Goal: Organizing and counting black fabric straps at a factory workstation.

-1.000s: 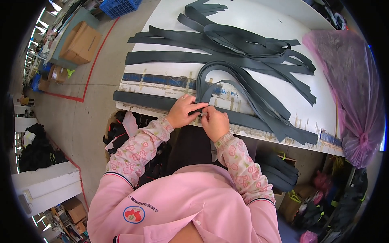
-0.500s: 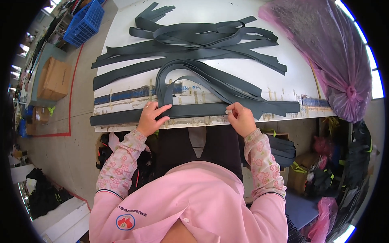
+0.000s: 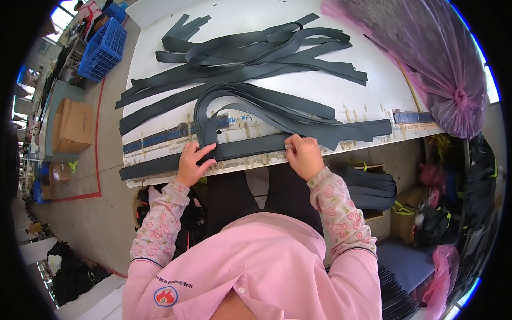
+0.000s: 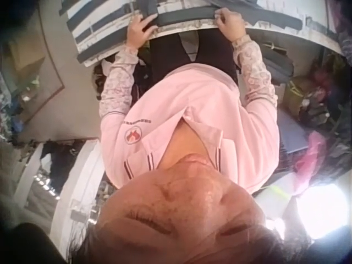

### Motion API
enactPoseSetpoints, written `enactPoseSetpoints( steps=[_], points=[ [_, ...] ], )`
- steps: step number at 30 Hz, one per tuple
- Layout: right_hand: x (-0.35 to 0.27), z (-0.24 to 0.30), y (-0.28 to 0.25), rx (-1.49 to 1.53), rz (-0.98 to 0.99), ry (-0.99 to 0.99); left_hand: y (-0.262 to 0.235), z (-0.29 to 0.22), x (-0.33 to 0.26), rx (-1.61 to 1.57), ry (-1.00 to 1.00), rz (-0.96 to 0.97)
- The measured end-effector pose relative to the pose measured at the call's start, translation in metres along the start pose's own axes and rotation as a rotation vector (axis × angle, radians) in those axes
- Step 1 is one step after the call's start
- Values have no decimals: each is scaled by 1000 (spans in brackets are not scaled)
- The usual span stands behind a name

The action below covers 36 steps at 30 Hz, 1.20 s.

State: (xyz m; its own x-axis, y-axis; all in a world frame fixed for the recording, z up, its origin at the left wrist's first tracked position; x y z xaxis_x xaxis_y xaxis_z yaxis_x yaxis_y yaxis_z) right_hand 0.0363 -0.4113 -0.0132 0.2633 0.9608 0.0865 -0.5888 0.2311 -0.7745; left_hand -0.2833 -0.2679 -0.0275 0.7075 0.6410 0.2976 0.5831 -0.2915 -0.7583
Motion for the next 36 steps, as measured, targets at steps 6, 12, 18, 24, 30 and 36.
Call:
enactPoseSetpoints(
  steps=[6, 12, 18, 24, 30, 36],
  points=[
    [3, -2, -2, -109, -79, -153, 3, 6, 10, -9, 33, -9],
    [20, 36, -6, 313, 15, 14, -32, 13, -14, 107, 17, -45],
    [-24, 44, -5, 193, 233, -93, 16, -3, -2, -27, 153, -104],
    [-6, 61, 54, 392, 628, -36, 9, 5, -13, -32, 96, -196],
    [59, 3, 28, 533, 633, 197, -1, 8, -6, -23, 105, -139],
    [130, -11, -29, -67, -118, -154, 2, 13, -9, -33, 138, -138]
  ],
)
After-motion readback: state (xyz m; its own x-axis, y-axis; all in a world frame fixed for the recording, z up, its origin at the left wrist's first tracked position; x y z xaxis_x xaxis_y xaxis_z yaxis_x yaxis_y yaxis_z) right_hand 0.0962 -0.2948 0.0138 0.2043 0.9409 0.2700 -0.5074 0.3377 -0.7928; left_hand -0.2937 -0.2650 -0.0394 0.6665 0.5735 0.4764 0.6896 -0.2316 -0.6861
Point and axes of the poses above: each hand's wrist, its own x-axis towards the middle knuckle, its own y-axis out of the palm, z = x × y, the point moved 2 cm from there along x, towards the middle knuckle, and after that the axes turned 3 degrees about -x, right-handed, at the moved point
